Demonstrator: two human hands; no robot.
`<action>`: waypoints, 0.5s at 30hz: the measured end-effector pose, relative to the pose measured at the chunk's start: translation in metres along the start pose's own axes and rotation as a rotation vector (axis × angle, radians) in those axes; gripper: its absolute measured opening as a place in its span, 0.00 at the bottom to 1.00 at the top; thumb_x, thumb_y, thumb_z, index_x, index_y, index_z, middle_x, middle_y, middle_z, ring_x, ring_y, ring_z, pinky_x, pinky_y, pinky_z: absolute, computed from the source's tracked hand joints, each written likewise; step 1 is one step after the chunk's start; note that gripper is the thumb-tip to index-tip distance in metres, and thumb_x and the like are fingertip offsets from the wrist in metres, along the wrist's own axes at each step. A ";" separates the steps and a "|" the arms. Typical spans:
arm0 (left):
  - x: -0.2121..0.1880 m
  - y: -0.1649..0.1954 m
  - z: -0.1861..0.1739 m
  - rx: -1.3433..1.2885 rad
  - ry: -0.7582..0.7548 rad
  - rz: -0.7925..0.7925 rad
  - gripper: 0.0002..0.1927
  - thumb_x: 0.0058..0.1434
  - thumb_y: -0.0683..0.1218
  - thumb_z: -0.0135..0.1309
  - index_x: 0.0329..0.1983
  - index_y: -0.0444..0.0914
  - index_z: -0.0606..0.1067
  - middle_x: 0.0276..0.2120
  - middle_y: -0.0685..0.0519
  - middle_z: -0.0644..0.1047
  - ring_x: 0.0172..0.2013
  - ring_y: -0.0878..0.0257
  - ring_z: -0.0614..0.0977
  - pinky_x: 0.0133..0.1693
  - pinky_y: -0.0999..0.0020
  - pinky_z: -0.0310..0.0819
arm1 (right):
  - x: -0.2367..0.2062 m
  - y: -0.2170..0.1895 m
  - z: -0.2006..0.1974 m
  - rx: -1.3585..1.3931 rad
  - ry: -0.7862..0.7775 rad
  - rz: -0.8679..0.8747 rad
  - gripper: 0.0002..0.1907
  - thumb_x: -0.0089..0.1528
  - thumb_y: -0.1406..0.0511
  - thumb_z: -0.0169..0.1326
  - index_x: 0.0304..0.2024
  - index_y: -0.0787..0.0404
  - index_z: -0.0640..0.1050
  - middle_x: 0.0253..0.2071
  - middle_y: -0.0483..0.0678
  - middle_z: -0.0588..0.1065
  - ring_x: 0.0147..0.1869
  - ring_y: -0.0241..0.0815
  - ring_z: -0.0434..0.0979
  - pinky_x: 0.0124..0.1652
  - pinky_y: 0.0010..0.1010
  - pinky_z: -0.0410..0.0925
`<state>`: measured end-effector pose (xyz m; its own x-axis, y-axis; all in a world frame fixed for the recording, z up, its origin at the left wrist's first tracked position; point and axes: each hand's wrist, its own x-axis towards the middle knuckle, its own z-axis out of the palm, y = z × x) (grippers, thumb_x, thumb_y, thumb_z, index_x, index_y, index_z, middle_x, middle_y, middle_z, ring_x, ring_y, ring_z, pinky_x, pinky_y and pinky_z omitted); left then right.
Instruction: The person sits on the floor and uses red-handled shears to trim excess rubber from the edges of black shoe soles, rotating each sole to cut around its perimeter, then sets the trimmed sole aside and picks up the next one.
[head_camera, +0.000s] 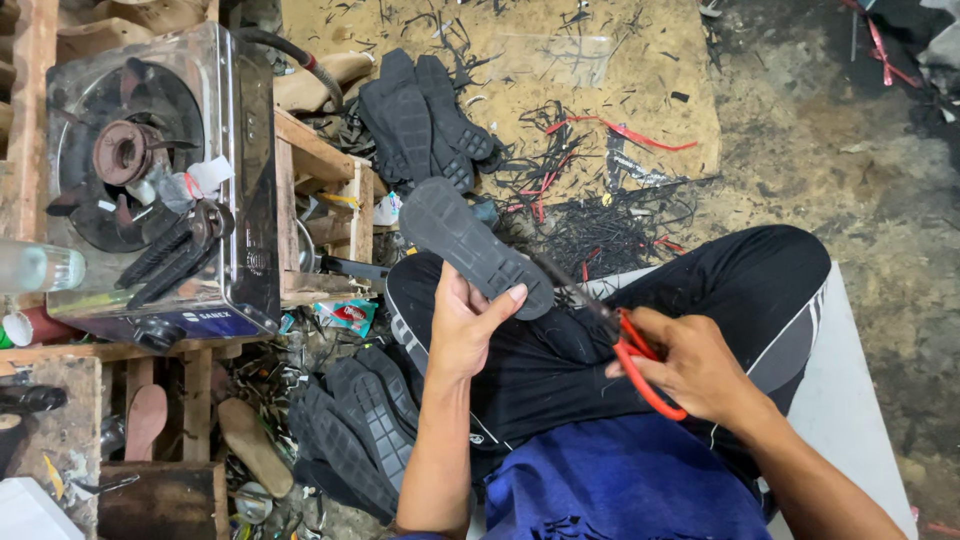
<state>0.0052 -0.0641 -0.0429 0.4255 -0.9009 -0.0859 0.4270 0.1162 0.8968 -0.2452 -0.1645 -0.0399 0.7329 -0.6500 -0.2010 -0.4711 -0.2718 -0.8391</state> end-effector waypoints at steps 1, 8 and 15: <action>0.000 -0.003 0.000 -0.041 0.031 0.037 0.34 0.60 0.29 0.61 0.67 0.29 0.61 0.53 0.46 0.74 0.52 0.58 0.80 0.53 0.64 0.78 | 0.000 0.001 0.004 0.028 0.021 0.050 0.21 0.53 0.55 0.68 0.31 0.64 0.76 0.17 0.56 0.67 0.21 0.57 0.68 0.23 0.41 0.62; 0.001 -0.015 0.020 -0.205 0.250 0.257 0.37 0.60 0.31 0.58 0.70 0.37 0.58 0.54 0.46 0.74 0.55 0.58 0.79 0.51 0.66 0.75 | -0.003 -0.010 0.016 -0.120 0.265 -0.116 0.24 0.45 0.55 0.69 0.35 0.63 0.77 0.17 0.51 0.70 0.17 0.45 0.68 0.21 0.35 0.63; -0.001 -0.017 0.036 -0.150 0.320 0.324 0.32 0.64 0.35 0.54 0.69 0.37 0.57 0.59 0.45 0.73 0.55 0.59 0.80 0.59 0.66 0.75 | 0.000 0.001 0.027 0.068 0.095 0.013 0.20 0.51 0.57 0.69 0.31 0.64 0.77 0.15 0.52 0.64 0.17 0.44 0.62 0.23 0.36 0.61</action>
<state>-0.0310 -0.0806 -0.0428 0.7697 -0.6373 0.0374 0.3322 0.4500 0.8290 -0.2325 -0.1452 -0.0538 0.6754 -0.7184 -0.1664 -0.4440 -0.2160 -0.8696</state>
